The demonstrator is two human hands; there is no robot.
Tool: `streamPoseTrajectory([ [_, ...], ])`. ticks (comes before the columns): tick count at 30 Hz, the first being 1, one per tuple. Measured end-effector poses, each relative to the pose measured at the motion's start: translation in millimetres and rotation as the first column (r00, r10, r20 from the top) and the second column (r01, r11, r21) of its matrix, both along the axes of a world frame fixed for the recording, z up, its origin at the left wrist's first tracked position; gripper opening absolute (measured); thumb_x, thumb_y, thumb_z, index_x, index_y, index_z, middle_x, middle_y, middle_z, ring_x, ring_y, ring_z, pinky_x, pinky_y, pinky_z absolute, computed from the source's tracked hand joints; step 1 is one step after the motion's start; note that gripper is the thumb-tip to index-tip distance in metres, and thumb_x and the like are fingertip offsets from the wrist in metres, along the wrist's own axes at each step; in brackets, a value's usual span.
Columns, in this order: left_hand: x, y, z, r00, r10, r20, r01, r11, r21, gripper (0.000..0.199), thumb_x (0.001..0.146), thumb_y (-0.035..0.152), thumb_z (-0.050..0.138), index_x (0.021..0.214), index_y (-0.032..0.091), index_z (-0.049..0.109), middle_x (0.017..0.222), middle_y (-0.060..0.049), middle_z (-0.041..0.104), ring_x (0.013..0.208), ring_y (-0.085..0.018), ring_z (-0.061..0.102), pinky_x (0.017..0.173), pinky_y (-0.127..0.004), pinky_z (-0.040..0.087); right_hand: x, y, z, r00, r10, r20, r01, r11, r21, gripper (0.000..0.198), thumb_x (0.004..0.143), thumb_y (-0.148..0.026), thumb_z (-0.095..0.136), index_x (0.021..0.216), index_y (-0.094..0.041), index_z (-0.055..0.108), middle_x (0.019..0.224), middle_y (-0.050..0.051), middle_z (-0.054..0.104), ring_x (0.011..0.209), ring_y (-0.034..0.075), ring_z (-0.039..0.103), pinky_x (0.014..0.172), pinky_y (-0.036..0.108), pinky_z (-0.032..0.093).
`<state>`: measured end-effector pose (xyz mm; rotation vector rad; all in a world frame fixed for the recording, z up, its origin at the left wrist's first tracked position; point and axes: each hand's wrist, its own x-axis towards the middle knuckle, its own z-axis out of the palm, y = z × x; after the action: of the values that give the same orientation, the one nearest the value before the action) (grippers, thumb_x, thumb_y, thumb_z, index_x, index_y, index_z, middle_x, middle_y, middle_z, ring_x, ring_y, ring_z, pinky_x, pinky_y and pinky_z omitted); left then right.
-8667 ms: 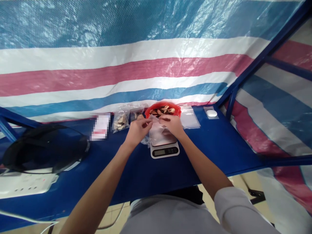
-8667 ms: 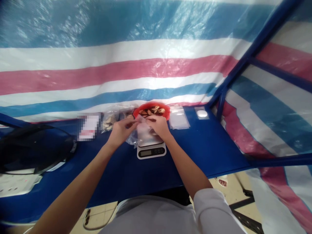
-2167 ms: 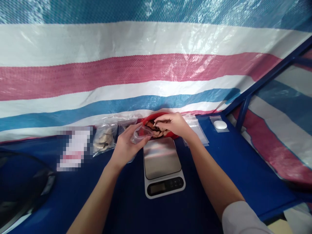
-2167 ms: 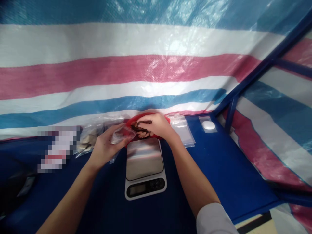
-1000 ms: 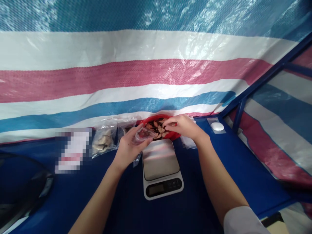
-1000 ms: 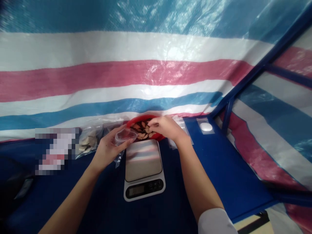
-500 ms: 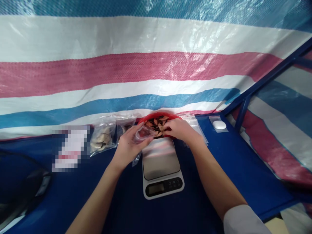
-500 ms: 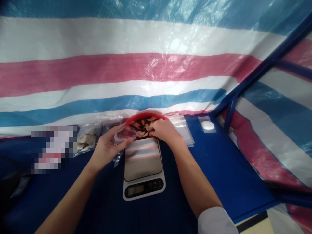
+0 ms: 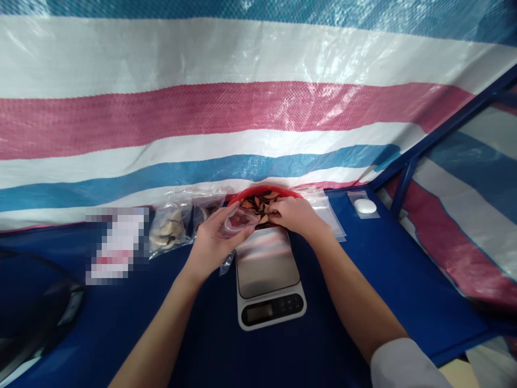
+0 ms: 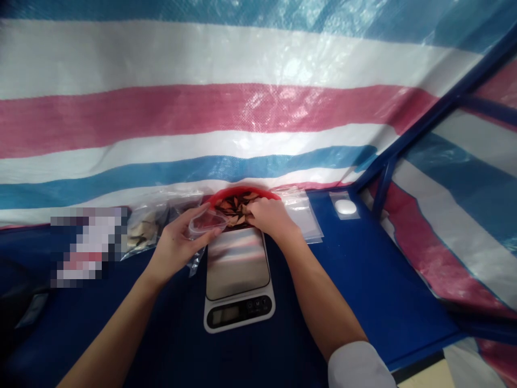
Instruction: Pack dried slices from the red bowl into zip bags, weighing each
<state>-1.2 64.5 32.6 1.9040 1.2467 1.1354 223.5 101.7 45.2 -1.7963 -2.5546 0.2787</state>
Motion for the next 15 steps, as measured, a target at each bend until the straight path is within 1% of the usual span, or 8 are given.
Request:
streamPoseTrajectory([
  [6, -0.3, -0.1, 0.0, 1.0, 0.0, 0.002, 0.0, 1.0, -0.011, 0.06, 0.079, 0.048, 0.078, 0.13, 0.019, 0.066, 0.121, -0.011, 0.072, 0.11, -0.029, 0.069, 0.1, -0.046, 0.055, -2.5, -2.9, -1.1, 0.998, 0.063, -0.009, -0.063, 0.998, 0.028, 0.026, 0.095, -0.031, 0.053, 0.105, -0.022, 0.075, 0.112, 0.009, 0.075, 0.101, 0.025, 0.067, 0.077, 0.031, 0.046],
  [12, 0.1, -0.7, -1.3, 1.0, 0.003, 0.013, -0.003, 1.0, -0.017, 0.06, 0.079, 0.049, 0.079, 0.13, 0.02, 0.066, 0.119, -0.01, 0.073, 0.11, -0.029, 0.069, 0.102, -0.046, 0.055, -0.3, -1.7, -2.3, 0.998, 0.055, -0.023, -0.056, 0.998, -0.016, 0.025, 0.095, -0.032, 0.054, 0.106, -0.025, 0.075, 0.118, 0.007, 0.073, 0.103, 0.024, 0.068, 0.074, 0.03, 0.046],
  [15, 0.4, -1.1, -1.2, 1.0, 0.003, 0.015, -0.003, 1.0, -0.02, 0.06, 0.079, 0.049, 0.079, 0.13, 0.02, 0.066, 0.121, -0.01, 0.073, 0.111, -0.03, 0.069, 0.103, -0.047, 0.054, 1.0, -0.4, -5.8, 0.998, 0.063, -0.018, -0.063, 0.998, 0.002, 0.025, 0.094, -0.028, 0.054, 0.107, -0.025, 0.075, 0.121, 0.007, 0.072, 0.105, 0.025, 0.067, 0.074, 0.03, 0.046],
])
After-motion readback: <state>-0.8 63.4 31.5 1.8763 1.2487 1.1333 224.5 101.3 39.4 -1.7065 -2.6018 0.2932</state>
